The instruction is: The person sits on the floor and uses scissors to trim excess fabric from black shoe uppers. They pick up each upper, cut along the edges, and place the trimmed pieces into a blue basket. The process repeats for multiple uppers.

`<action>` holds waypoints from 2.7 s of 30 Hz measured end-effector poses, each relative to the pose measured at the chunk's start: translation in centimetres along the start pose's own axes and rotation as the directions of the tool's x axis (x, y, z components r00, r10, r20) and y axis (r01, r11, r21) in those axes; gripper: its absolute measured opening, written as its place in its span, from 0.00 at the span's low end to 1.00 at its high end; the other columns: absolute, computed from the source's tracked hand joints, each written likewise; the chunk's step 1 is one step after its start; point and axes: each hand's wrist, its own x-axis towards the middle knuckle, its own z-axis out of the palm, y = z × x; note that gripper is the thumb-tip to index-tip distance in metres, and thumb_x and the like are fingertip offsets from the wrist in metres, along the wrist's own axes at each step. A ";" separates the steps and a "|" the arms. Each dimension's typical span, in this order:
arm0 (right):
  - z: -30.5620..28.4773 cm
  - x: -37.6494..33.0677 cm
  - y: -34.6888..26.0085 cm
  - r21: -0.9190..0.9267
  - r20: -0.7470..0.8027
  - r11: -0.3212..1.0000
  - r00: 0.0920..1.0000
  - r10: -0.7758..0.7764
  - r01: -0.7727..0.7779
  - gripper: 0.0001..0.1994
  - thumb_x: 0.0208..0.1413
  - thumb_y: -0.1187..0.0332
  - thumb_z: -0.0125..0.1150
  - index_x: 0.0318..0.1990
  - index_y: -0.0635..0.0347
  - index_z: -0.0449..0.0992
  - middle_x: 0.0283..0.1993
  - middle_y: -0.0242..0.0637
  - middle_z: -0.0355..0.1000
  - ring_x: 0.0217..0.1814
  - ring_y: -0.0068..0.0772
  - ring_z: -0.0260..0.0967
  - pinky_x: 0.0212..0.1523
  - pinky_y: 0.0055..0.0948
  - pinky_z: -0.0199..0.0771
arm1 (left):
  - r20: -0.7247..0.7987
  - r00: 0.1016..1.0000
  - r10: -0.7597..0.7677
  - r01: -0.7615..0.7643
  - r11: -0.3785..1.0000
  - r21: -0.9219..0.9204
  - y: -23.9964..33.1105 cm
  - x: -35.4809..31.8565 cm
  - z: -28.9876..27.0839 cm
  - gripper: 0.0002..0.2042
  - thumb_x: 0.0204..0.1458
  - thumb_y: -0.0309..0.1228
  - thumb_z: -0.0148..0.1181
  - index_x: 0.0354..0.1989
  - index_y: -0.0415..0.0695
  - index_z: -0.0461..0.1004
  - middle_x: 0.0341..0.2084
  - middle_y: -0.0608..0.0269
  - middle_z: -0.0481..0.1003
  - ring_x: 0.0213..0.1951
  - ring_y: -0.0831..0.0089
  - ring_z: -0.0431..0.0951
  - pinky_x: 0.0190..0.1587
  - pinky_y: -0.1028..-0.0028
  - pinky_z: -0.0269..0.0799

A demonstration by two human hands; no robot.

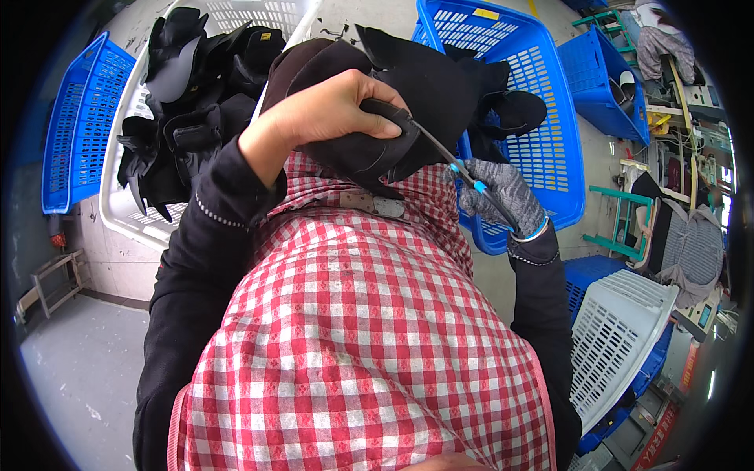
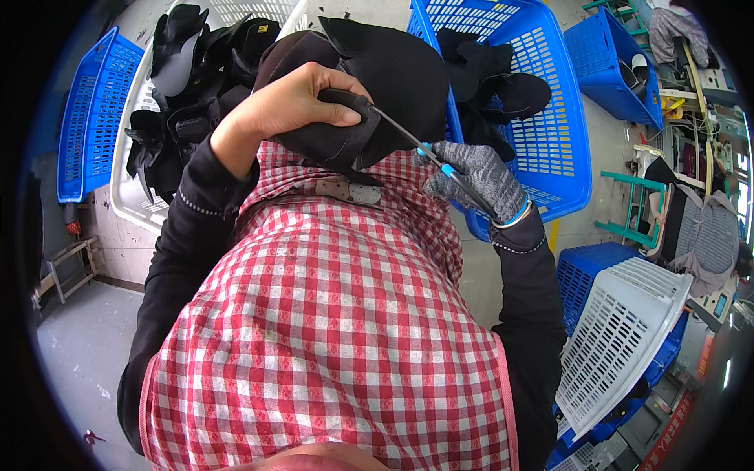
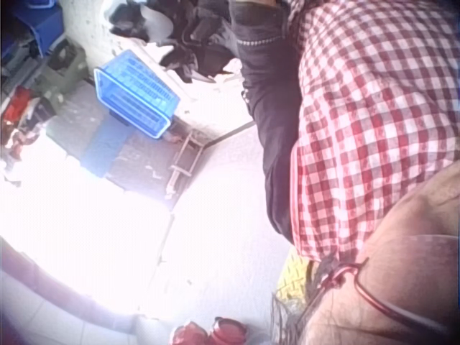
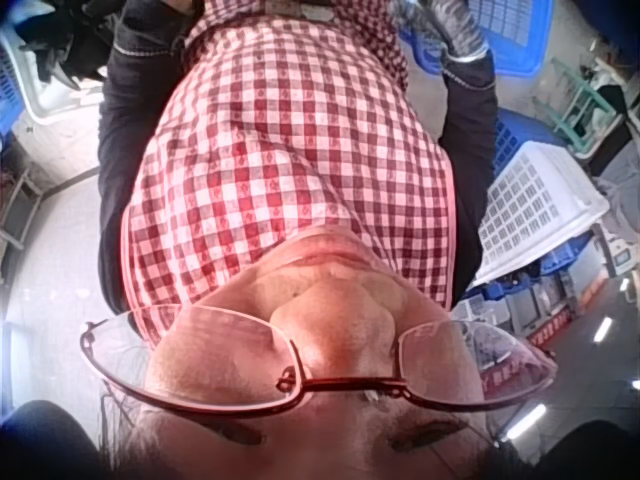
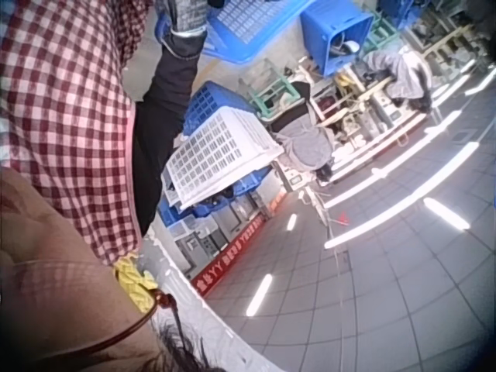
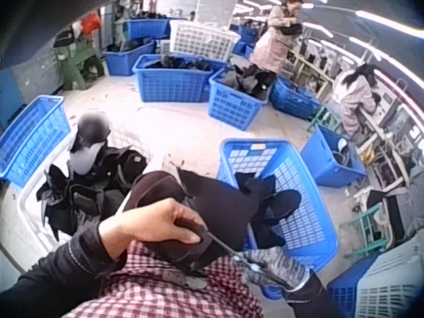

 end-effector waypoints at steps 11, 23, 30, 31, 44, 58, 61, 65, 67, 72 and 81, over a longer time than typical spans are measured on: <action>0.1 0.6 0.2 0.019 0.019 1.000 1.000 0.019 -0.020 0.24 0.58 0.57 0.73 0.57 0.62 0.79 0.44 0.39 0.82 0.38 0.25 0.79 0.42 0.27 0.81 | -0.231 0.959 0.165 -0.154 0.986 0.066 -0.6 -1.6 1.9 0.10 0.55 0.20 0.66 0.45 0.43 0.76 0.42 0.72 0.76 0.49 0.78 0.75 0.59 0.74 0.68; -0.3 1.6 0.4 0.020 0.049 0.999 0.998 -0.035 0.035 0.24 0.60 0.53 0.72 0.56 0.61 0.79 0.38 0.34 0.80 0.37 0.23 0.75 0.40 0.27 0.76 | -0.191 0.963 0.191 -0.200 0.979 -0.032 -1.5 -1.5 1.7 0.07 0.57 0.19 0.65 0.41 0.43 0.75 0.39 0.73 0.74 0.47 0.82 0.74 0.58 0.77 0.68; -0.6 1.1 0.9 0.609 0.293 0.742 0.948 0.120 -0.282 0.22 0.65 0.58 0.66 0.59 0.62 0.77 0.33 0.31 0.79 0.25 0.14 0.70 0.25 0.16 0.67 | -0.175 0.959 0.225 -0.249 0.960 -0.129 -1.6 -1.3 1.3 0.06 0.57 0.19 0.65 0.39 0.42 0.76 0.38 0.73 0.75 0.46 0.82 0.74 0.56 0.78 0.69; -0.2 1.1 1.2 0.617 0.282 0.737 0.952 0.121 -0.276 0.21 0.65 0.58 0.65 0.59 0.63 0.77 0.31 0.30 0.79 0.23 0.12 0.69 0.23 0.15 0.64 | -0.172 0.960 0.220 -0.245 0.959 -0.145 -1.6 -1.3 1.3 0.06 0.57 0.19 0.65 0.39 0.42 0.77 0.38 0.73 0.75 0.46 0.83 0.74 0.55 0.78 0.69; -0.3 1.0 -1.0 -0.344 -0.081 0.937 0.992 -0.094 0.061 0.27 0.50 0.58 0.79 0.56 0.61 0.81 0.48 0.47 0.83 0.44 0.39 0.83 0.47 0.33 0.82 | -0.192 0.959 0.210 -0.241 0.958 -0.156 -2.1 -1.3 1.0 0.03 0.57 0.19 0.66 0.34 0.41 0.78 0.33 0.72 0.77 0.41 0.82 0.76 0.49 0.79 0.72; 1.0 2.2 -0.9 -0.196 -0.108 0.975 0.986 -0.124 0.101 0.25 0.51 0.66 0.78 0.55 0.64 0.79 0.46 0.46 0.83 0.45 0.35 0.83 0.46 0.30 0.82 | -0.194 0.957 0.215 -0.254 0.945 -0.207 -2.4 -1.6 1.7 0.05 0.56 0.17 0.66 0.30 0.38 0.77 0.31 0.68 0.77 0.37 0.81 0.77 0.46 0.78 0.75; 1.4 2.1 -1.4 -0.277 -0.143 0.954 0.976 -0.162 0.118 0.15 0.58 0.71 0.70 0.52 0.64 0.81 0.39 0.37 0.81 0.41 0.25 0.81 0.45 0.28 0.82 | -0.241 0.932 0.271 -0.290 0.956 -0.044 -1.6 -2.0 2.0 0.07 0.52 0.14 0.63 0.28 0.37 0.72 0.27 0.67 0.74 0.35 0.80 0.75 0.42 0.77 0.72; 2.7 3.8 -1.5 0.945 -0.146 0.327 0.887 0.439 -0.006 0.19 0.70 0.52 0.54 0.49 0.60 0.78 0.34 0.35 0.79 0.25 0.16 0.71 0.21 0.17 0.67 | -0.273 0.943 0.191 -0.217 0.974 -0.069 0.2 -2.2 2.1 0.07 0.52 0.16 0.65 0.38 0.39 0.78 0.35 0.66 0.78 0.42 0.78 0.78 0.50 0.75 0.74; 3.6 5.5 -1.4 0.995 -0.033 0.102 0.904 0.427 -0.011 0.20 0.70 0.50 0.54 0.51 0.58 0.76 0.34 0.36 0.78 0.22 0.16 0.68 0.17 0.14 0.62 | -0.266 0.962 0.068 -0.097 0.990 -0.099 0.9 -2.5 2.1 0.15 0.55 0.18 0.66 0.51 0.36 0.80 0.44 0.63 0.82 0.46 0.77 0.79 0.54 0.75 0.73; 9.1 6.9 -2.3 0.204 -0.512 0.969 0.859 -0.017 0.141 0.24 0.58 0.71 0.73 0.60 0.61 0.72 0.47 0.34 0.78 0.46 0.22 0.74 0.51 0.28 0.77 | -0.157 0.987 0.036 -0.024 0.997 0.079 1.4 -2.9 2.2 0.09 0.55 0.24 0.67 0.44 0.36 0.82 0.33 0.55 0.83 0.38 0.75 0.82 0.45 0.73 0.76; 10.0 6.7 -3.7 0.243 -0.504 0.967 0.862 0.054 0.081 0.25 0.57 0.66 0.72 0.61 0.58 0.72 0.44 0.41 0.78 0.43 0.33 0.77 0.49 0.33 0.78 | -0.301 0.954 -0.011 0.066 0.983 0.174 2.5 -3.9 2.5 0.07 0.53 0.23 0.69 0.37 0.33 0.82 0.27 0.61 0.83 0.32 0.79 0.79 0.41 0.76 0.75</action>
